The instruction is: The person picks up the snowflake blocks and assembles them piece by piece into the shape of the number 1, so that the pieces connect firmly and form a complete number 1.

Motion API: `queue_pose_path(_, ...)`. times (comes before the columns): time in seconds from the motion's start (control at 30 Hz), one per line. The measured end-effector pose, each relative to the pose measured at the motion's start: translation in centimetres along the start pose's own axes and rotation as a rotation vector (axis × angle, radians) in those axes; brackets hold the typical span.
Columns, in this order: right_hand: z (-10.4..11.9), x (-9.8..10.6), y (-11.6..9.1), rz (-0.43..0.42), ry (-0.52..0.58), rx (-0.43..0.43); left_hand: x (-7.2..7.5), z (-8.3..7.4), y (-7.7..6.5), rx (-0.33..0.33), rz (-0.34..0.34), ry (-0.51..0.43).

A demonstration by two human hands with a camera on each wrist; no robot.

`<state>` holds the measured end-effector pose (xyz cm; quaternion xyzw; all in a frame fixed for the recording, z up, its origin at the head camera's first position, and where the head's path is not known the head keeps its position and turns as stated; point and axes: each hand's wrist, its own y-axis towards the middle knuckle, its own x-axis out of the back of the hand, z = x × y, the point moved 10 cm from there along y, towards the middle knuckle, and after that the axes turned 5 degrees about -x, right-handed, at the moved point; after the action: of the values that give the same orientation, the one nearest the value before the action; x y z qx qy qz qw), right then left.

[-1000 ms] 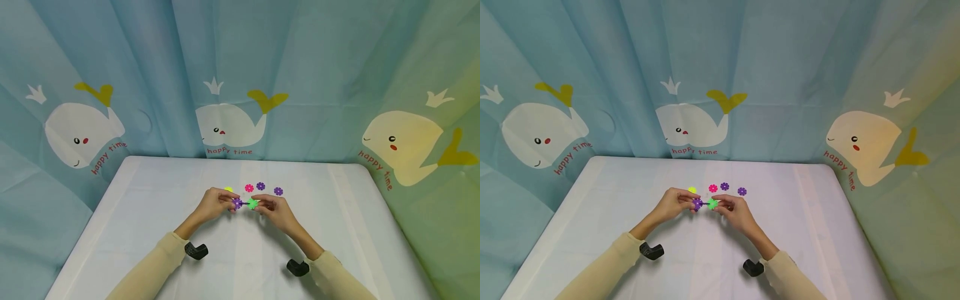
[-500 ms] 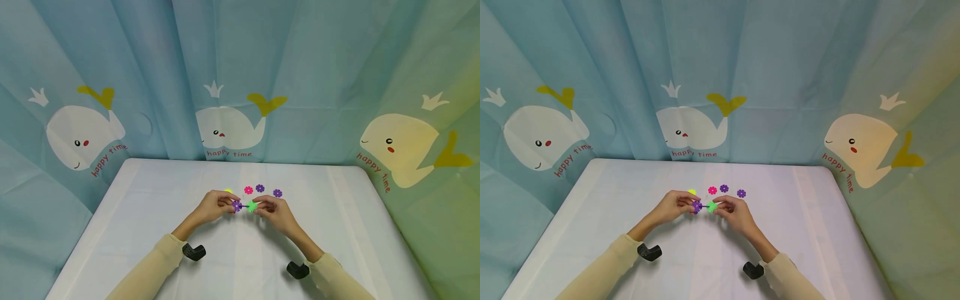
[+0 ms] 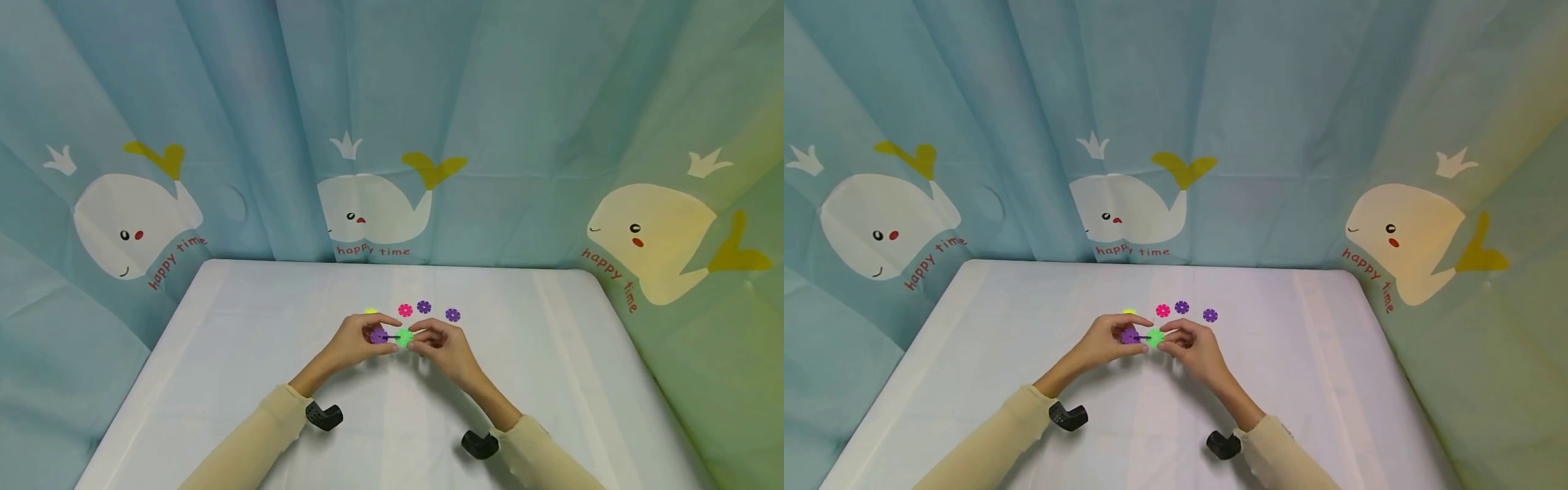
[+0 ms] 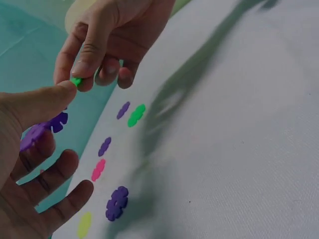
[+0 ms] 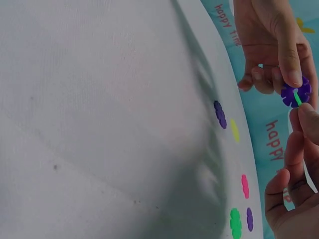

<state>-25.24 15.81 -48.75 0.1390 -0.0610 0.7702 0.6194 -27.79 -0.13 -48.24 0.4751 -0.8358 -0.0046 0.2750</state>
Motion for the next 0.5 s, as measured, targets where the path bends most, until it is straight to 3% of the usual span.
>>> queue_pose_path(0.23, 0.0, -0.5, 0.0, 0.013, 0.016, -0.017, 0.1, -0.5, -0.1, -0.059, -0.030, 0.018)
queue_pose_path(0.5, -0.1, -1.2, 0.0, 0.034, 0.019, -0.022, 0.3, -0.5, -0.3, -0.067, -0.048, 0.068)
